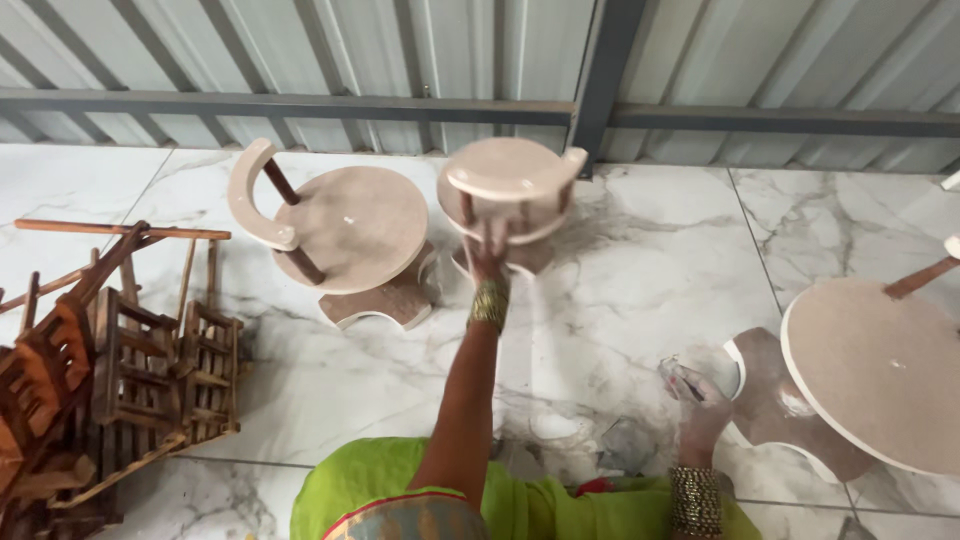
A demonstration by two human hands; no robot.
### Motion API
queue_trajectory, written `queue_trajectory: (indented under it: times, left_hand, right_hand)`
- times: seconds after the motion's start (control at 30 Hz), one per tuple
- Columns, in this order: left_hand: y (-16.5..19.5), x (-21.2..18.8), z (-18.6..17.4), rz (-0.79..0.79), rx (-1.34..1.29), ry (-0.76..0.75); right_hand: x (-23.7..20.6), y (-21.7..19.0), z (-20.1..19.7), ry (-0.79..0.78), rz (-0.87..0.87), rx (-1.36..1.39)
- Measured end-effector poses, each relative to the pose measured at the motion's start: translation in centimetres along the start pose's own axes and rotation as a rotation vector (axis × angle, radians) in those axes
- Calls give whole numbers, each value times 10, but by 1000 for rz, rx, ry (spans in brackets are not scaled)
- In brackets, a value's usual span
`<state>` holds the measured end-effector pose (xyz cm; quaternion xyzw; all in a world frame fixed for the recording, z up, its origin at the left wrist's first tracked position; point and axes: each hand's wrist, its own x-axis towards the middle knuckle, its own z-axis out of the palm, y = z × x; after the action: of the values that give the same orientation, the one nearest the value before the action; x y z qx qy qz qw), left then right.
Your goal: The person sits on the floor assembling small wooden stools. They apply a white paste by hand to the seat and backrest parts, press the curved backrest onto the round seat, fit the backrest onto the leg assembly, and turn the stools over to seat the joints, working on one stool at a time.
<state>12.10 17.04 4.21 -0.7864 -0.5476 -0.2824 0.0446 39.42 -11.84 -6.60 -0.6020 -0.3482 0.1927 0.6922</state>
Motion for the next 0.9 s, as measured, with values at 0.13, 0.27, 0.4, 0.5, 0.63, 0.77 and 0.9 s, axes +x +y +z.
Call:
queue_trajectory:
  times: [0.13, 0.27, 0.4, 0.5, 0.63, 0.77, 0.9]
  left_hand:
    - [-27, 28, -11, -163, 591, -647]
    - [-46, -10, -6, -160, 397, -467]
    - [-59, -76, -7, -137, 163, -333]
    - [-79, -126, -23, -92, -12, -303]
    - [-91, -161, -60, -362, -231, -362]
    - [-78, -186, -88, -360, -380, -280]
    - [-74, -200, -100, -344, -452, -198]
  right_hand:
    - [2, -4, 2, 49, -12, -23]
    - [12, -7, -2, 138, 36, 45]
    - [13, -14, -23, 391, 188, 145]
    - [10, -24, -54, 542, 152, 320]
    - [22, -44, -90, 633, 165, 584]
    - [54, -64, -119, 710, 115, 668]
    - [65, -77, -134, 574, 84, 823]
